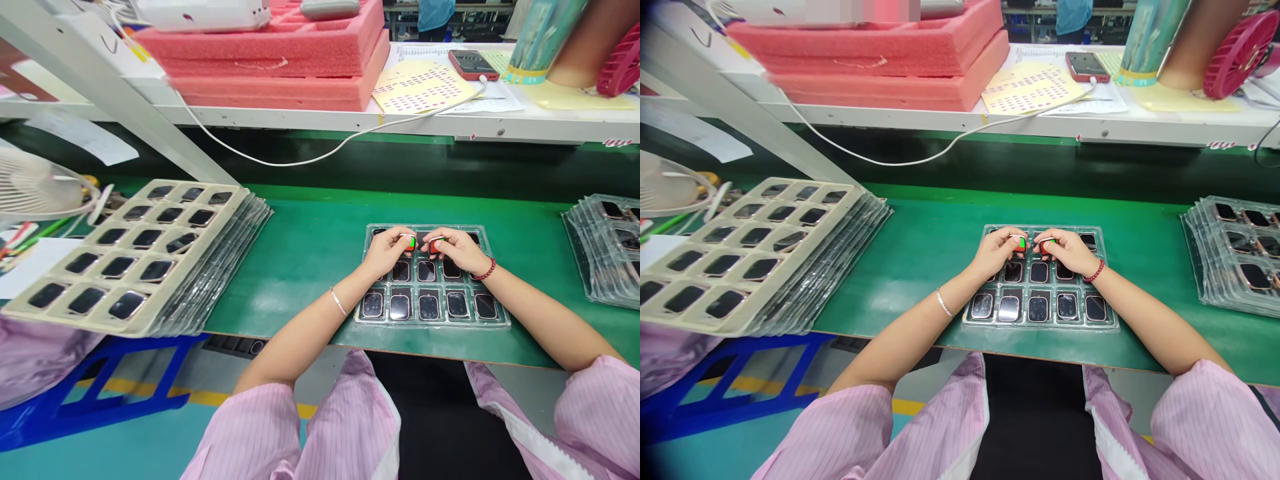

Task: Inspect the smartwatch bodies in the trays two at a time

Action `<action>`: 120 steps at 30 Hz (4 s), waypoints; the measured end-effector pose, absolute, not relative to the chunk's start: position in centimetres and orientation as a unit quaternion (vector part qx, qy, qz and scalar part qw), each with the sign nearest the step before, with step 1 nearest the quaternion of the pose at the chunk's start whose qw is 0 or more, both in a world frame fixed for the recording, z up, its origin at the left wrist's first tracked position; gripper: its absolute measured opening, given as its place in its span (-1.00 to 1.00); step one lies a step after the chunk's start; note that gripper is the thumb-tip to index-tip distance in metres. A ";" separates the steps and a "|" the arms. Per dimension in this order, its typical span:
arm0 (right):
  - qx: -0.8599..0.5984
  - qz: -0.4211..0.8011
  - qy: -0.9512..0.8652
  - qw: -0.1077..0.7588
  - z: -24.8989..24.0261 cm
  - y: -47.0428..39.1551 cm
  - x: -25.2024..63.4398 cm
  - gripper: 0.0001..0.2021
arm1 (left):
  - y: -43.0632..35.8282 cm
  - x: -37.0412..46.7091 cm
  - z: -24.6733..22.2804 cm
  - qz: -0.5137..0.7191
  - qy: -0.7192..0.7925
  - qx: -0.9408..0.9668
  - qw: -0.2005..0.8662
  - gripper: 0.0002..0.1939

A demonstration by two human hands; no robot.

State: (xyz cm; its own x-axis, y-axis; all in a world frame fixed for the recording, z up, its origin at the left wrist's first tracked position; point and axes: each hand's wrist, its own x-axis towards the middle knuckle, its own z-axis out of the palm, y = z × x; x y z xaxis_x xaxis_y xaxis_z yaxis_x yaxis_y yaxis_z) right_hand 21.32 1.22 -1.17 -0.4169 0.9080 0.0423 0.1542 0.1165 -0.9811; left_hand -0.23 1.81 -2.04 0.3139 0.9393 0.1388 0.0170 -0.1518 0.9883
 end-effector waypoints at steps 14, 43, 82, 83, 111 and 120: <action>-0.387 0.528 -0.658 0.373 -1.0 1.1 20.9 -0.81 | 1.9 -0.4 -1.8 0.406 0.407 0.642 0.508 -0.63; -0.365 0.508 -0.689 0.366 -1.1 1.2 21.1 -0.82 | 2.2 -0.2 -3.2 0.452 0.362 0.641 0.504 -0.73; -0.359 0.473 -0.712 0.374 -2.0 1.4 21.3 -0.69 | 2.1 -0.2 -3.2 0.436 0.348 0.644 0.523 -0.49; -0.358 0.471 -0.713 0.376 -2.0 1.4 21.3 -0.69 | 2.1 -0.2 -3.2 0.436 0.342 0.642 0.530 -0.50; -0.360 0.495 -0.706 0.356 -1.2 1.4 21.2 -0.64 | 2.1 -0.2 -2.8 0.453 0.371 0.637 0.501 -0.64; -0.341 0.515 -0.691 0.375 -2.2 1.7 21.3 -0.58 | 2.1 -0.3 -3.0 0.446 0.372 0.628 0.518 -0.51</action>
